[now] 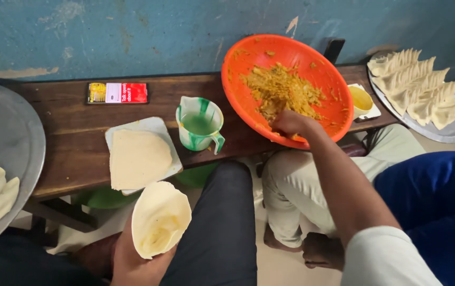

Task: Folding and filling samosa dough sheets with a potato filling and placing them on a tray.

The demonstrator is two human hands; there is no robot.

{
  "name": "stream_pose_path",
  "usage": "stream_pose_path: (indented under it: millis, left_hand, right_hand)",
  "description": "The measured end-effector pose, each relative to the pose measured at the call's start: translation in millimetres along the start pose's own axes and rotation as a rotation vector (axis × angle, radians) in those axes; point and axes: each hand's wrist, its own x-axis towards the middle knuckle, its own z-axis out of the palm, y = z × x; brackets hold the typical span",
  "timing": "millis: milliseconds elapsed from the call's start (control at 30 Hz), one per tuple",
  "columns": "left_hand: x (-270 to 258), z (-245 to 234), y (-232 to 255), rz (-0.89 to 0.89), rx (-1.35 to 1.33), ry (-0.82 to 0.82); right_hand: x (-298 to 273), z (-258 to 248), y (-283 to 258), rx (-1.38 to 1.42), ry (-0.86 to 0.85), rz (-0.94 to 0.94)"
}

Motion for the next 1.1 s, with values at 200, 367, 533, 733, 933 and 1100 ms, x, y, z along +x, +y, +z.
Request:
stream_pose_path:
  millis: [200, 367, 533, 733, 933, 1100]
  left_hand:
    - [-5, -3, -7, -0.095, -0.059, -0.017]
    - [-6, 3, -7, -0.092, -0.170, -0.029]
    - [-5, -7, -6, -0.096, 0.000, -0.079]
    - [-6, -6, -1, -0.017, -0.109, -0.058]
    - [5, -8, 6, 0.037, -0.093, -0.088]
    - [28, -11, 33, 0.090, -0.024, -0.039]
  right_hand:
    - [-66, -45, -37, 0.198, -0.033, 0.110]
    - [-7, -40, 48, 0.079, 0.344, 0.096]
    - [-6, -12, 25, -0.343, 0.188, 0.060]
    - [-65, -32, -34, -0.083, 0.042, 0.147]
    - [-99, -29, -38, 1.162, 0.198, -0.123]
    - [-169, 10, -159, 1.612, 0.097, -0.323]
